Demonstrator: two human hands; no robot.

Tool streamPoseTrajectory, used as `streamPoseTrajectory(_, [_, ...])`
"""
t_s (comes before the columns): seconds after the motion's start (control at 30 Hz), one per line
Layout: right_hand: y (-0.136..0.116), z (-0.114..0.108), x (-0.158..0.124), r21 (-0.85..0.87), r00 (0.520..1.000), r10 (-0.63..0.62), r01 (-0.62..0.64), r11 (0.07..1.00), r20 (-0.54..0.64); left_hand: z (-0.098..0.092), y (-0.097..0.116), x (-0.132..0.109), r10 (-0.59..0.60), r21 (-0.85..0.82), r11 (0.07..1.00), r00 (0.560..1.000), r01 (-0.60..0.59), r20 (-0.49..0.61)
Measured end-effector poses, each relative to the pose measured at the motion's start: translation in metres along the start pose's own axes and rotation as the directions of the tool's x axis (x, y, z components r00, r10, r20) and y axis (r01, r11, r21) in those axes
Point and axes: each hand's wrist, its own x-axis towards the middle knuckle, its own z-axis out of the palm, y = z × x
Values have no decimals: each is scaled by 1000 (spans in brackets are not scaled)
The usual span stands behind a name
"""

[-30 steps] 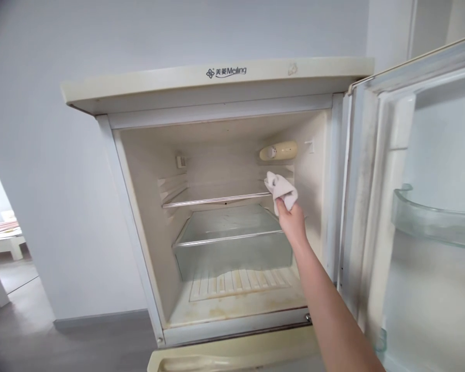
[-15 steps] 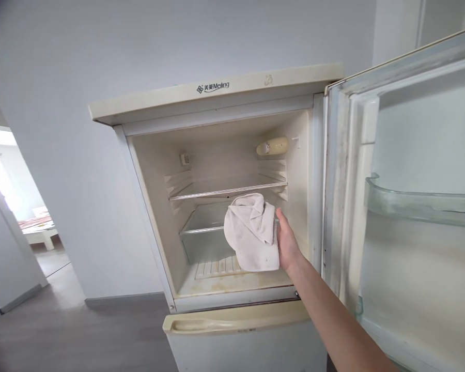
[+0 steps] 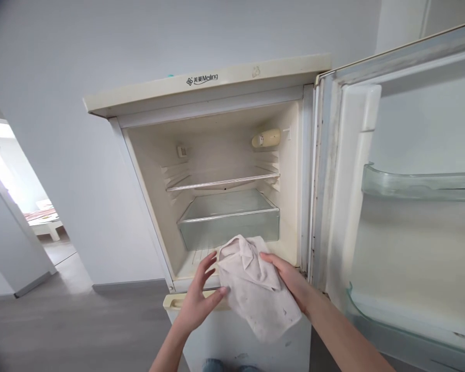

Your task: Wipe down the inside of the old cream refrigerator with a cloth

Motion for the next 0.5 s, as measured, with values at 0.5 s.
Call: streamPoseTrajectory(0.5, [92,-29,16,223,961,140,-86,971,-237,58,-67,-17,-650,-772,427,754,471,101])
